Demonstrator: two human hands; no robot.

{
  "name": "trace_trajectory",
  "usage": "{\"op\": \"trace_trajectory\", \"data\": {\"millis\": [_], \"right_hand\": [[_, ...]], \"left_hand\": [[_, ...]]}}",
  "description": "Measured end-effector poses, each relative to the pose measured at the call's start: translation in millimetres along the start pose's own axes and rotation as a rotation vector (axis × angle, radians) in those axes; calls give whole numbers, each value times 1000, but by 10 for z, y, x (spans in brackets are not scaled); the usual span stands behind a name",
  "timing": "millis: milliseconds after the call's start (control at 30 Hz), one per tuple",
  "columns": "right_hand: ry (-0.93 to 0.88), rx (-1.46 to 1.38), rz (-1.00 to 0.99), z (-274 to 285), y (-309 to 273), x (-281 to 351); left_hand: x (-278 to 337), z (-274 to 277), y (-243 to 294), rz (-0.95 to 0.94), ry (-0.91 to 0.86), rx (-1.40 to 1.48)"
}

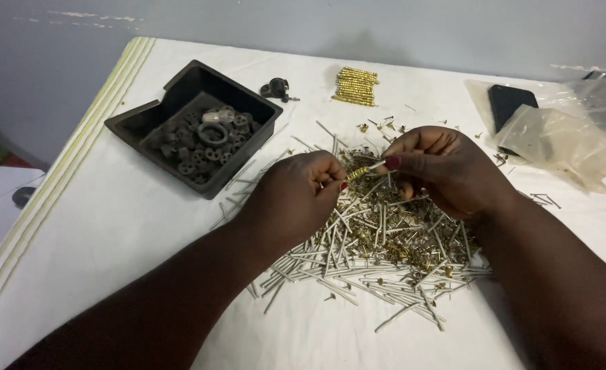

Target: Sorting through a pile of small metal pins, nails, and other hardware components on a white surface to separate them.

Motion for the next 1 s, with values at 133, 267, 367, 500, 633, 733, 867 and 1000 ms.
{"op": "trace_trajectory", "data": {"millis": [133, 267, 367, 500, 633, 733, 867, 1000], "right_hand": [[-9, 11, 12, 18, 18, -16], [5, 79, 28, -2, -36, 15], [29, 165, 38, -15, -69, 17], [69, 224, 61, -37, -91, 8], [51, 250, 47, -104, -181, 83], [27, 323, 85, -176, -228, 64], [49, 311, 176, -33, -370, -14], [316, 782, 68, 541, -452, -216]], "left_hand": [[-3, 12, 4, -9, 6, -11], [-5, 15, -6, -6, 4, -10], [-5, 35, 26, -5, -10, 9], [12, 33, 35, -9, -18, -20], [9, 16, -2, 0, -41, -4], [8, -13, -54, 16, -34, -52], [-33, -105, -188, 86, -6, 117], [-58, -107, -281, 219, 78, 253]]}}
Point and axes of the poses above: each hand's wrist, its own x-axis away from the middle knuckle, its own z-axis out of the back of the hand, y = z × x, the point moved 4 cm from there along -x, towards the middle knuckle, and after that the axes turned 6 degrees about y, right-handed, at the moved point
